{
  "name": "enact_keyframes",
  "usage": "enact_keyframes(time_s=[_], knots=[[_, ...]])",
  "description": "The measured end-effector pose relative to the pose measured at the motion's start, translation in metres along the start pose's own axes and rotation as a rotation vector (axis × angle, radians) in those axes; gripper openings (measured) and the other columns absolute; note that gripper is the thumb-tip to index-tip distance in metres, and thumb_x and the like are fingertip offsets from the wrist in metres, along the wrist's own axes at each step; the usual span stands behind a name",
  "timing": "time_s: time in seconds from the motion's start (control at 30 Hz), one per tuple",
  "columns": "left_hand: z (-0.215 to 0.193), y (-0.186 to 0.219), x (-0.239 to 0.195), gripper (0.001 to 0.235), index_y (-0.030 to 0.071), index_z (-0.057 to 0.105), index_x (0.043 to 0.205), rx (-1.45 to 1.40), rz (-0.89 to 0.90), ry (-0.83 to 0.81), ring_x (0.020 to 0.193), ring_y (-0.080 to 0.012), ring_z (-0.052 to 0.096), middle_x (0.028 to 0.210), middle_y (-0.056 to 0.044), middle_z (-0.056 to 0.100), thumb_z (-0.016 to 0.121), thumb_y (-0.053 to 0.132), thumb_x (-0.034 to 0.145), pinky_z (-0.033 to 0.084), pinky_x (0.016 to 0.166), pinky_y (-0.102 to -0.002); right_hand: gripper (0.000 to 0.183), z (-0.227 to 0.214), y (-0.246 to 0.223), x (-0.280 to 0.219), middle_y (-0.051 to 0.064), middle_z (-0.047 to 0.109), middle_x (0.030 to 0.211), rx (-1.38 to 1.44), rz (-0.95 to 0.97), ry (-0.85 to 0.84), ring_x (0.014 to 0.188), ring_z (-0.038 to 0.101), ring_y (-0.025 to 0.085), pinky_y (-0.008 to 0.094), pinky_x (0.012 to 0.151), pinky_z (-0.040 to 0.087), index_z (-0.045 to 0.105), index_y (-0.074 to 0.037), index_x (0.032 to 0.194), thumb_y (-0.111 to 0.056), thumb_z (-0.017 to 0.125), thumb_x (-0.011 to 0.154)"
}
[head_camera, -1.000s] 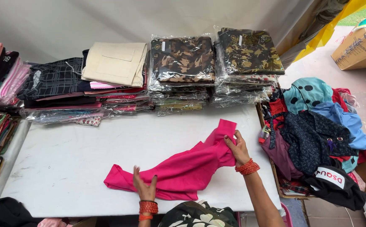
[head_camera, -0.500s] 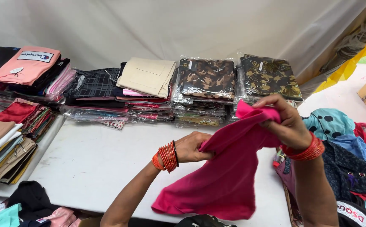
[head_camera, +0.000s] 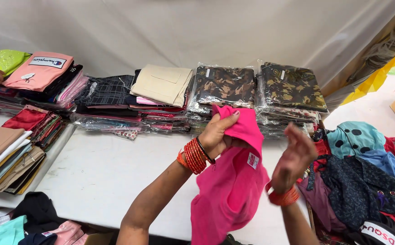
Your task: Folding various t-shirts and arranging them on a workstation table.
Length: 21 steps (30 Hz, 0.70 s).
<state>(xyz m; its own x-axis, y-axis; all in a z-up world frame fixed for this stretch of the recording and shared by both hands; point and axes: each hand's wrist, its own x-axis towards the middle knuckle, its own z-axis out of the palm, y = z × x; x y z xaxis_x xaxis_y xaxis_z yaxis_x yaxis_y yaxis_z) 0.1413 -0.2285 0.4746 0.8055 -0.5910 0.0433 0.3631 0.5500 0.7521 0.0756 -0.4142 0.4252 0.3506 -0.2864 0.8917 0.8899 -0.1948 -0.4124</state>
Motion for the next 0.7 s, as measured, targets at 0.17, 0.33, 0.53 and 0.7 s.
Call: enact_keyframes(time_s=[0.17, 0.33, 0.53, 0.7], knots=[[0.014, -0.010, -0.003, 0.024, 0.003, 0.057, 0.125, -0.135, 0.049, 0.009, 0.102, -0.0236, 0.072, 0.114, -0.010, 0.069, 0.054, 0.019, 0.107, 0.062, 0.091, -0.046, 0.123, 0.003, 0.018, -0.215, 0.018, 0.021, 0.165, 0.084, 0.210, -0.208, 0.150, 0.031, 0.032, 0.047, 0.123, 0.030, -0.002, -0.013, 0.159, -0.078, 0.066, 0.079], [0.016, -0.005, -0.003, 0.026, 0.002, 0.056, 0.126, -0.193, 0.107, -0.001, 0.110, -0.0273, 0.068, 0.119, -0.013, 0.067, 0.055, 0.020, 0.107, 0.057, 0.099, -0.049, 0.108, 0.002, 0.058, -0.293, 0.023, 0.035, 0.150, -0.074, 0.674, -0.296, 0.136, 0.043, 0.032, 0.046, 0.109, 0.041, 0.002, -0.004, 0.154, -0.040, 0.079, 0.087], [-0.043, -0.007, 0.008, 0.063, 0.007, 0.031, 0.148, -0.201, 0.424, 0.191, 0.143, -0.0343, 0.045, 0.151, -0.020, 0.045, 0.062, 0.034, 0.100, 0.042, 0.119, -0.052, 0.022, -0.039, 0.105, -0.226, 0.015, 0.070, 0.087, -0.078, 1.107, -0.083, 0.069, 0.067, 0.022, 0.037, 0.060, 0.058, 0.066, 0.007, 0.112, -0.013, 0.064, 0.103], [-0.023, -0.024, -0.018, 0.115, 0.017, 0.019, 0.158, 1.540, 0.506, -0.352, 0.142, -0.0462, 0.034, 0.159, -0.025, 0.030, 0.093, 0.027, 0.071, 0.034, 0.109, -0.058, 0.028, -0.015, 0.055, -0.075, 0.012, 0.073, 0.085, -0.312, 0.384, -0.760, 0.070, 0.072, 0.019, 0.030, 0.059, 0.060, 0.071, 0.003, 0.104, -0.006, 0.077, 0.079]])
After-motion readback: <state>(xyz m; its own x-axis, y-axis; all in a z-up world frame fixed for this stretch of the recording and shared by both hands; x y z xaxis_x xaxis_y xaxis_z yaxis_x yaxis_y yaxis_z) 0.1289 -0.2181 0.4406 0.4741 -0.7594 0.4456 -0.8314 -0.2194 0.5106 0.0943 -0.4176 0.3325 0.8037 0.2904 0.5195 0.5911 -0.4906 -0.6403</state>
